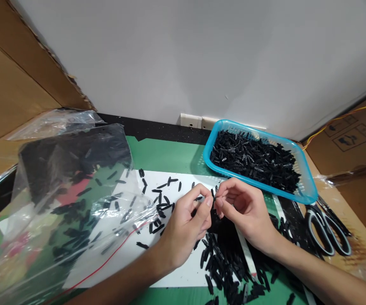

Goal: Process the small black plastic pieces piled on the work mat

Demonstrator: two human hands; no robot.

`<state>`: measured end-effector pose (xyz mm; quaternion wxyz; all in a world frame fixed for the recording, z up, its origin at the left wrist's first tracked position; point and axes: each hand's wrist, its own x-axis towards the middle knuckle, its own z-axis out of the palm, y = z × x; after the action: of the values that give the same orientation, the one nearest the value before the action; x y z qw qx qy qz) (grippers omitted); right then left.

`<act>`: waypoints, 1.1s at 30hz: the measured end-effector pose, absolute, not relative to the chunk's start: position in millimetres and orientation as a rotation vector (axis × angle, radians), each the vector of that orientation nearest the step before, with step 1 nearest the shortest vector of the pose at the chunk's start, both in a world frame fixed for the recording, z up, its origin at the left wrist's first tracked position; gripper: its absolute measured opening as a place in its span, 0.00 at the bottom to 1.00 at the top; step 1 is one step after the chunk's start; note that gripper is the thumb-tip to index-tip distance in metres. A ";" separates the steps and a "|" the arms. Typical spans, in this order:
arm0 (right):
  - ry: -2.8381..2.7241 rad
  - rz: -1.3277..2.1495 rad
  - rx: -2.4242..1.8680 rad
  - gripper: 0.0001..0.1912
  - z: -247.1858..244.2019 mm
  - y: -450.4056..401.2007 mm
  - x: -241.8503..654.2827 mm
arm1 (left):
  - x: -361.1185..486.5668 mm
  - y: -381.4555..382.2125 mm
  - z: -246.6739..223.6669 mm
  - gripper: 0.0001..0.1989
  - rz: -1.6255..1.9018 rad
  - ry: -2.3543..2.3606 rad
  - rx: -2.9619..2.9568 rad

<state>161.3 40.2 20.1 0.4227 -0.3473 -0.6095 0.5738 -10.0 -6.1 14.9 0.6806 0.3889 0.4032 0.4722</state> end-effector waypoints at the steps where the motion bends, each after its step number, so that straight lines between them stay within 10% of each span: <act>1: -1.525 1.438 -0.866 0.11 20.6 40.3 161.4 | -10.2 -6.1 14.2 0.17 1.059 0.906 0.878; 26: -1.453 1.539 -0.883 0.09 20.3 38.8 162.9 | -10.3 -9.0 12.6 0.17 1.051 0.942 0.978; 33: -2.263 0.993 -1.032 0.05 44.7 60.7 185.0 | -9.9 -7.0 16.9 0.20 1.110 0.937 0.884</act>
<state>185.0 60.7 44.7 0.2296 -0.3749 -0.8224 0.3610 -9.9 -7.0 16.9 0.6598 0.3908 0.4140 0.4903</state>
